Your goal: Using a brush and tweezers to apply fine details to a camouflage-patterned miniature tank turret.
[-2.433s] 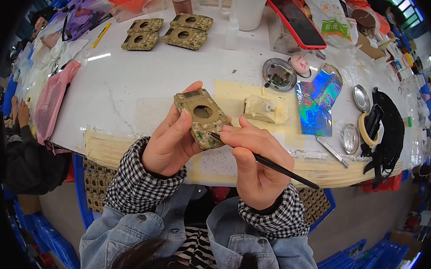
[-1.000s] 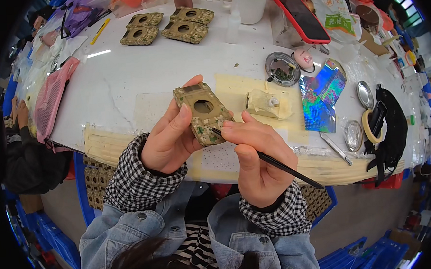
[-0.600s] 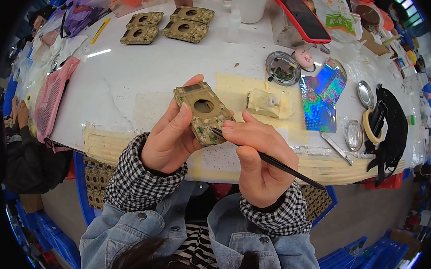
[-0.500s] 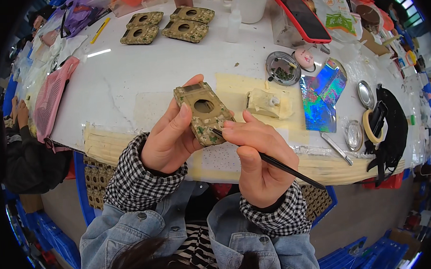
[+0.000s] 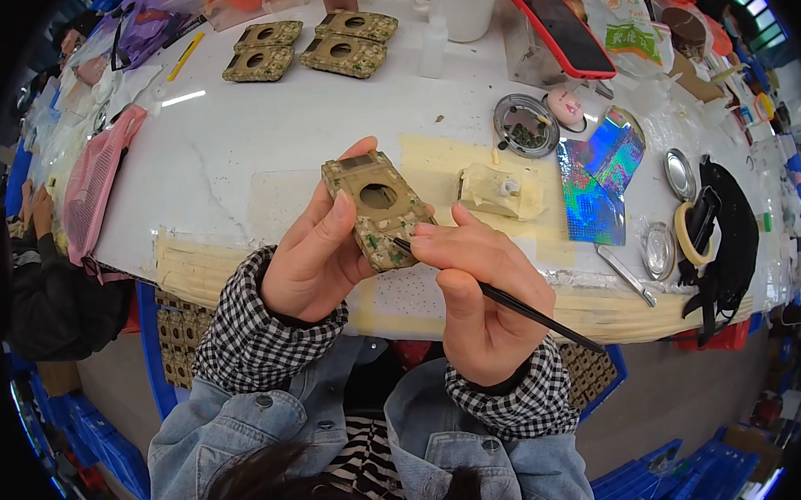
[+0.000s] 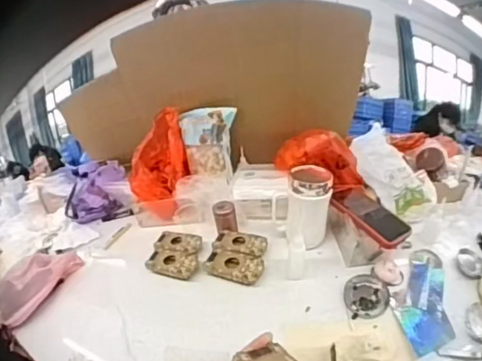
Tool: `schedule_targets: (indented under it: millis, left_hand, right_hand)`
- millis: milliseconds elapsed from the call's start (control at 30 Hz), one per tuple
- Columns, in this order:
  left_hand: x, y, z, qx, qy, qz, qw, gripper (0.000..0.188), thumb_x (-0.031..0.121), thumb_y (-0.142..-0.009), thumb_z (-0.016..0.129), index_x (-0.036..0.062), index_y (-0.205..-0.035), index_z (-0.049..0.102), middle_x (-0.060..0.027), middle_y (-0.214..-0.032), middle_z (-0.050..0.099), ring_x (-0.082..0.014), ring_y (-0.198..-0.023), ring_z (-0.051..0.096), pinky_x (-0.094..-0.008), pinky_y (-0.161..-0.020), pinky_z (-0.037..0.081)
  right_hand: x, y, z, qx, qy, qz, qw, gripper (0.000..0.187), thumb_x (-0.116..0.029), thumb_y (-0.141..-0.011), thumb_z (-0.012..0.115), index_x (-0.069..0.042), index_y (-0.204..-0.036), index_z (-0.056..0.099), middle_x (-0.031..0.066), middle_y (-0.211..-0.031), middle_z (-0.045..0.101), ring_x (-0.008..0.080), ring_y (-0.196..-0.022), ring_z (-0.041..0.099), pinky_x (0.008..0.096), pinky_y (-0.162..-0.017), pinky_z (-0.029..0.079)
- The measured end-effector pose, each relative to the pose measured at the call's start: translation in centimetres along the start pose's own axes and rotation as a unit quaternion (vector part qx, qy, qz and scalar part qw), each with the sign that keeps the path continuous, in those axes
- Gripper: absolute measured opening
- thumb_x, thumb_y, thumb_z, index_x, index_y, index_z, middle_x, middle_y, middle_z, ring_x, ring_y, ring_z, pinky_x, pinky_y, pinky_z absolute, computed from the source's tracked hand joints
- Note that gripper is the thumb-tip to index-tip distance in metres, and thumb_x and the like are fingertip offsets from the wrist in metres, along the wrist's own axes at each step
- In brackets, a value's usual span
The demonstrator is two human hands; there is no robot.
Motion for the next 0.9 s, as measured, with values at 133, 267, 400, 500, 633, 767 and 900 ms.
schedule_targets:
  millis: [133, 267, 400, 500, 633, 767, 900]
  left_hand:
    - [0.1, 0.0, 0.1, 0.003, -0.001, 0.001, 1.000, 0.054, 0.032, -0.096, 0.032, 0.0146, -0.140, 0.007, -0.0137, -0.128, 0.040, -0.0250, -0.119, 0.045, -0.0373, -0.095, 0.043]
    - [0.0, 0.0, 0.0, 0.003, -0.003, 0.000, 1.000, 0.054, 0.033, -0.096, 0.032, 0.0145, -0.141, 0.007, -0.0131, -0.129, 0.039, -0.0250, -0.119, 0.045, -0.0374, -0.096, 0.042]
    - [0.0, 0.0, -0.1, 0.001, 0.001, -0.001, 1.000, 0.054, 0.033, -0.096, 0.032, 0.0146, -0.141, 0.007, -0.0130, -0.129, 0.039, -0.0250, -0.119, 0.045, -0.0372, -0.096, 0.042]
    - [-0.1, 0.1, -0.1, -0.001, 0.010, -0.009, 1.000, 0.055, 0.034, -0.096, 0.033, 0.0155, -0.141, 0.008, -0.0132, -0.129, 0.040, -0.0250, -0.118, 0.045, -0.0365, -0.095, 0.043]
    - [-0.1, -0.1, 0.0, 0.003, 0.021, -0.015, 1.000, 0.053, 0.035, -0.096, 0.034, 0.0169, -0.140, 0.011, -0.0142, -0.129, 0.040, -0.0261, -0.118, 0.046, -0.0370, -0.093, 0.044]
    - [-0.6, -0.1, -0.3, 0.004, 0.048, -0.032, 0.998, 0.050, 0.035, -0.095, 0.034, 0.0176, -0.138, 0.016, -0.0155, -0.128, 0.041, -0.0300, -0.118, 0.046, -0.0394, -0.091, 0.047]
    - [-0.5, -0.2, -0.1, 0.000, 0.065, -0.033, 0.997, 0.047, 0.035, -0.096, 0.032, 0.0181, -0.137, 0.019, -0.0225, -0.127, 0.041, -0.0339, -0.116, 0.047, -0.0415, -0.091, 0.048]
  right_hand:
    - [0.0, 0.0, 0.0, 0.000, 0.000, -0.001, 1.000, 0.021, -0.016, -0.089, 0.052, 0.002, -0.091, 0.063, 0.0138, -0.087, 0.065, 0.0263, -0.089, 0.062, 0.0461, -0.094, 0.038]
    - [0.0, 0.0, 0.0, -0.001, -0.004, -0.001, 1.000, 0.022, -0.016, -0.089, 0.052, 0.003, -0.091, 0.063, 0.0139, -0.087, 0.065, 0.0265, -0.089, 0.062, 0.0461, -0.094, 0.038]
    - [0.1, 0.1, -0.1, 0.000, -0.010, -0.003, 1.000, 0.026, -0.021, -0.090, 0.051, 0.002, -0.091, 0.062, 0.0143, -0.086, 0.065, 0.0270, -0.091, 0.062, 0.0467, -0.094, 0.038]
    - [-0.3, 0.1, -0.4, 0.050, -0.027, -0.024, 0.998, 0.031, -0.028, -0.092, 0.048, 0.001, -0.091, 0.060, 0.0131, -0.082, 0.064, 0.0264, -0.086, 0.062, 0.0469, -0.093, 0.038]
    - [-1.2, 0.2, -2.3, 0.098, -0.020, -0.070, 0.993, 0.037, -0.036, -0.093, 0.044, -0.001, -0.091, 0.058, 0.0092, -0.072, 0.060, 0.0233, -0.075, 0.059, 0.0453, -0.092, 0.041]
    - [-1.2, 0.0, -5.0, 0.151, 0.140, -0.049, 0.977, 0.020, -0.021, -0.092, 0.048, -0.002, -0.087, 0.054, 0.0078, -0.080, 0.056, 0.0204, -0.078, 0.052, 0.0433, -0.092, 0.042]
    - [-0.4, -1.4, -5.5, 0.073, 0.355, -0.027, 0.932, 0.008, -0.008, -0.085, 0.056, -0.001, -0.088, 0.059, 0.0110, -0.080, 0.053, 0.0232, -0.077, 0.052, 0.0339, -0.076, 0.044]
Point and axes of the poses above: each hand's wrist, its own y-axis away from the middle knuckle, its own z-axis out of the palm, x = y × z, the point moved 9 cm from there along -y, towards the middle knuckle
